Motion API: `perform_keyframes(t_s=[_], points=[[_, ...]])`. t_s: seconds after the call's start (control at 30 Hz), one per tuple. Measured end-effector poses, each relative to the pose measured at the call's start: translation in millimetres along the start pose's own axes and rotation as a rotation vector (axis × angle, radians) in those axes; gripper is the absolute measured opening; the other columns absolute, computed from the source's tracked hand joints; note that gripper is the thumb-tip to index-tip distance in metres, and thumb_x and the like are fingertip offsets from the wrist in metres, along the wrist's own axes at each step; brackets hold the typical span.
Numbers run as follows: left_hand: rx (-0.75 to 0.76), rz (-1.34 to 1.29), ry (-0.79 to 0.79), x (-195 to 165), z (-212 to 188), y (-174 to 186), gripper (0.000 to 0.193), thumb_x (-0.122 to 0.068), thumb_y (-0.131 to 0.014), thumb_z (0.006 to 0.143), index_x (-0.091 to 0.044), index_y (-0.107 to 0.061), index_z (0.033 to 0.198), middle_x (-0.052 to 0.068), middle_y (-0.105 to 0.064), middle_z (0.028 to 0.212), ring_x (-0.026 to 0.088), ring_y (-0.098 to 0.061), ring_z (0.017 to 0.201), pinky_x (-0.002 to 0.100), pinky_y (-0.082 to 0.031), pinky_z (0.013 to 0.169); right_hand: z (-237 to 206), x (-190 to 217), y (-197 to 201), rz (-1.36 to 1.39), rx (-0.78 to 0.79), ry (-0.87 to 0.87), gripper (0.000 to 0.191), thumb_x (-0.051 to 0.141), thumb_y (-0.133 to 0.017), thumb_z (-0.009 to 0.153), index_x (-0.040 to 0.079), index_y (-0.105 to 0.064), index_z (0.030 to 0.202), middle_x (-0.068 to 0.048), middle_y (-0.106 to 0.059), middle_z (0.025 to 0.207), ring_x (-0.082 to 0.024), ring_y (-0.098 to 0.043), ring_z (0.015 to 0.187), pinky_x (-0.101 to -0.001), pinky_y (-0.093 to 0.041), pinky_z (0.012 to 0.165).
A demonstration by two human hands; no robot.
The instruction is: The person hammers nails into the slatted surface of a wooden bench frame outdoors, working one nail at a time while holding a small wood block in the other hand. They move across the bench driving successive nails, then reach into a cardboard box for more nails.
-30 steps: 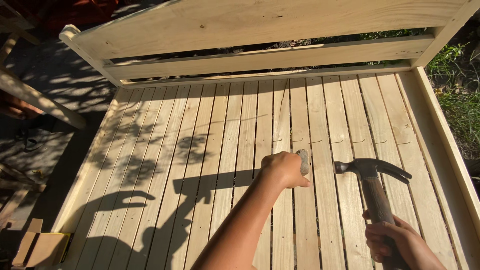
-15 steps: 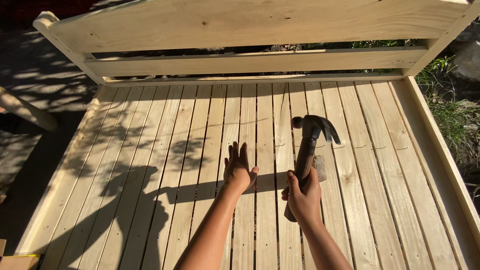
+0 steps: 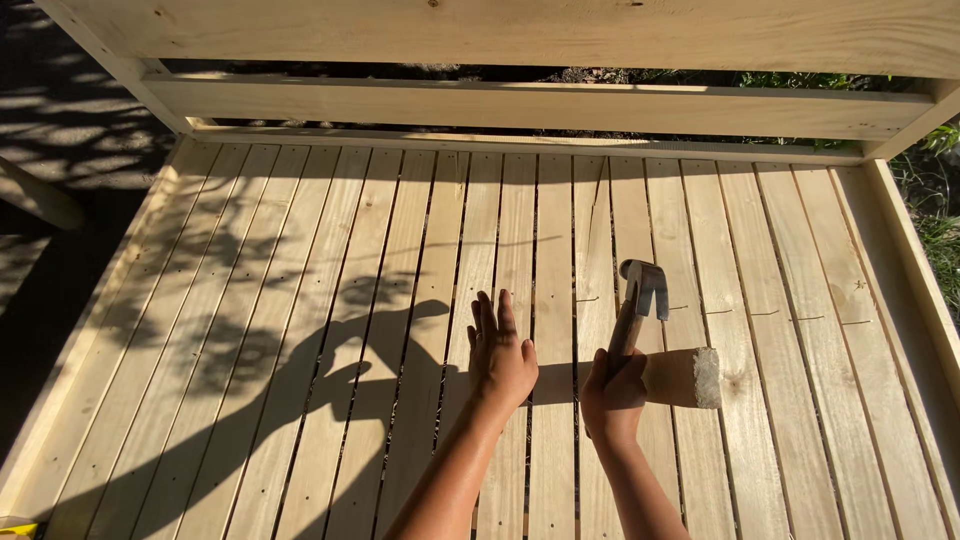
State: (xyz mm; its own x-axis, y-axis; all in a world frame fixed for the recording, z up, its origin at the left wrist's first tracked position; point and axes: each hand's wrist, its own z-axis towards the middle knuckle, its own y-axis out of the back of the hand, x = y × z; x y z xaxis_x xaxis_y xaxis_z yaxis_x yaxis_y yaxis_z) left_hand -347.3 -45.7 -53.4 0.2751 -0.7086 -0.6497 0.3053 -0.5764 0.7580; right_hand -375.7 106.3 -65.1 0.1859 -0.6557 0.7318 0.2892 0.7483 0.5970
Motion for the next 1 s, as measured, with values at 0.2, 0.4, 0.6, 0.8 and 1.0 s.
perform_keyframes(t_s=[0.2,0.4,0.6,0.8,1.0], points=[[-0.151,-0.084,-0.113,-5,1,-10,0.084,-0.014,-0.062,0.091,0.002,-0.017,0.16,0.036,-0.014,0.164,0.051,-0.017,0.153,0.06,-0.021,0.121,31,-7,-25,0.002,0.085,-0.257,0.028,0.024,-0.066,0.101,-0.003,-0.057,0.102,-0.021,-0.067,0.079,-0.038,-0.069,0.072,-0.0463,-0.054,0.068],[-0.079,-0.113,-0.069,-8,1,-12,0.082,-0.014,-0.058,0.092,0.002,-0.015,0.16,0.037,-0.012,0.165,0.05,-0.016,0.153,0.059,-0.023,0.12,-4,3,-11,0.071,-0.05,-0.011,0.034,0.024,-0.063,0.099,-0.006,-0.052,0.112,-0.021,-0.066,0.08,-0.036,-0.068,0.069,-0.0439,-0.054,0.062],[-0.089,-0.114,-0.023,-4,2,-13,0.08,-0.015,-0.057,0.094,0.0,-0.015,0.161,0.034,-0.013,0.166,0.048,-0.016,0.154,0.061,-0.02,0.12,38,-7,-29,-0.05,0.349,-0.47,0.037,0.034,-0.06,0.105,-0.003,-0.057,0.106,-0.021,-0.069,0.077,-0.038,-0.072,0.066,-0.0447,-0.055,0.062],[-0.082,-0.105,-0.021,2,2,-15,0.08,-0.014,-0.056,0.094,0.0,-0.014,0.161,0.035,-0.012,0.165,0.048,-0.016,0.154,0.061,-0.019,0.121,25,-19,-27,-0.024,0.005,0.016,0.037,0.033,-0.058,0.105,-0.003,-0.054,0.108,-0.022,-0.067,0.075,-0.037,-0.068,0.062,-0.0447,-0.053,0.057],[-0.112,-0.082,-0.041,-2,0,-17,0.075,-0.014,-0.052,0.097,0.001,-0.017,0.161,0.035,-0.015,0.164,0.048,-0.018,0.153,0.059,-0.021,0.121,24,-19,-18,0.048,0.412,-0.535,0.037,0.034,-0.057,0.105,-0.002,-0.054,0.109,-0.023,-0.064,0.072,-0.038,-0.065,0.056,-0.0445,-0.052,0.05]])
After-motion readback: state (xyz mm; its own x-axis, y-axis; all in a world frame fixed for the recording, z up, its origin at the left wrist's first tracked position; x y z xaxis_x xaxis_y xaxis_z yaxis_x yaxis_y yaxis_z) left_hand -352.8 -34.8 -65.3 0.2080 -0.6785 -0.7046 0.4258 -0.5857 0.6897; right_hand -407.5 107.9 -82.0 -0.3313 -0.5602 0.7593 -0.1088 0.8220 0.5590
